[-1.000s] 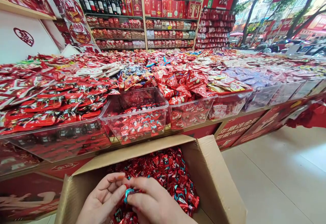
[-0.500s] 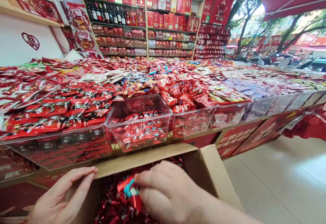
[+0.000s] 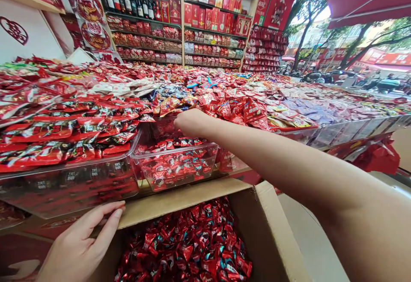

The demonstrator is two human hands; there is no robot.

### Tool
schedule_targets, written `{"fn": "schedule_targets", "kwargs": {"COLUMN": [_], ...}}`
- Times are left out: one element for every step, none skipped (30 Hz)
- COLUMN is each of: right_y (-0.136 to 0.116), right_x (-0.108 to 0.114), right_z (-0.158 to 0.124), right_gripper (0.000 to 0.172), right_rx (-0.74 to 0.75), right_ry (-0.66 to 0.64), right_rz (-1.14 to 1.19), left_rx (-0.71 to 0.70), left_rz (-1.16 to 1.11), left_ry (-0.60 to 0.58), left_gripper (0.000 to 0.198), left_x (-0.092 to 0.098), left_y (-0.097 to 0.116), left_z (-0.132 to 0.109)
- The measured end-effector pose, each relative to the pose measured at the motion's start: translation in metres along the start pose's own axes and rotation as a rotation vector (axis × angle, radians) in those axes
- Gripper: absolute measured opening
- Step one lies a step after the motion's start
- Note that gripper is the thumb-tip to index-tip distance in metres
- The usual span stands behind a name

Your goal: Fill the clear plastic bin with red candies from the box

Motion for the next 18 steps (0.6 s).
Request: {"fn": "schedule_targets", "kwargs": {"right_y": [0.002, 0.003, 0.004, 0.005, 0.006, 0.006, 0.006, 0.005, 0.004, 0.003, 0.002, 0.002, 0.001, 0.001, 0.000, 0.000, 0.000, -0.001], "right_x": [-0.007, -0.013, -0.018, -0.023, -0.027, -0.032, -0.036, -0.041, -0.045, -0.049, -0.052, -0.055, -0.058, -0.061, -0.064, -0.068, -0.072, -0.077], "right_z": [0.007, 0.012, 0.017, 0.021, 0.024, 0.026, 0.027, 0.027, 0.027, 0.025, 0.024, 0.023, 0.021, 0.020, 0.019, 0.019, 0.018, 0.018], "right_gripper": [0.021, 0.022, 0.023, 0.024, 0.024, 0.025, 0.025, 0.026, 0.026, 0.027, 0.027, 0.028, 0.028, 0.028, 0.029, 0.029, 0.030, 0.031], "right_rx": [-0.006, -0.008, -0.006, -0.003, -0.001, 0.003, 0.005, 0.008, 0.013, 0.017, 0.018, 0.016, 0.012, 0.010, 0.007, 0.007, 0.011, 0.019], "right_ry": [-0.037, -0.072, -0.104, -0.132, -0.155, -0.176, -0.197, -0.216, -0.233, -0.247, -0.263, -0.279, -0.300, -0.323, -0.348, -0.375, -0.405, -0.435], "right_rz": [-0.035, -0.067, -0.095, -0.118, -0.138, -0.154, -0.168, -0.179, -0.187, -0.192, -0.195, -0.195, -0.193, -0.190, -0.186, -0.180, -0.173, -0.167], "left_rx": [0.002, 0.003, -0.003, -0.013, -0.024, -0.032, -0.039, -0.042, -0.043, -0.042, -0.040, -0.041, -0.046, -0.050, -0.055, -0.058, -0.061, -0.066], "left_rz": [-0.001, -0.002, -0.005, -0.011, -0.017, -0.021, -0.023, -0.023, -0.024, -0.026, -0.028, -0.031, -0.034, -0.035, -0.034, -0.035, -0.036, -0.038], "left_ry": [0.000, -0.002, -0.004, -0.004, -0.001, -0.002, 0.001, 0.002, 0.004, 0.003, -0.003, -0.006, -0.007, -0.006, -0.003, 0.002, 0.007, 0.009], "left_gripper": [0.024, 0.024, 0.023, 0.023, 0.023, 0.023, 0.022, 0.022, 0.022, 0.022, 0.022, 0.022, 0.022, 0.022, 0.022, 0.022, 0.022, 0.023], "left_x": [0.000, -0.001, -0.001, -0.002, -0.002, -0.002, -0.002, -0.003, -0.003, -0.003, -0.004, -0.004, -0.004, -0.004, -0.004, -0.004, -0.003, -0.003], "left_y": [0.000, 0.000, 0.001, 0.002, 0.003, 0.004, 0.004, 0.004, 0.004, 0.004, 0.004, 0.004, 0.005, 0.005, 0.006, 0.006, 0.007, 0.007], "left_z": [0.000, 0.000, 0.000, -0.001, -0.001, -0.001, -0.002, -0.002, -0.003, -0.003, -0.003, -0.004, -0.004, -0.004, -0.003, -0.003, -0.003, -0.003]}}
Point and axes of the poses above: each hand's wrist, its own z-axis towards the middle knuckle, its own x-axis out of the back of the hand, y = z × x, the point moved 10 cm from there along z, towards the middle knuckle
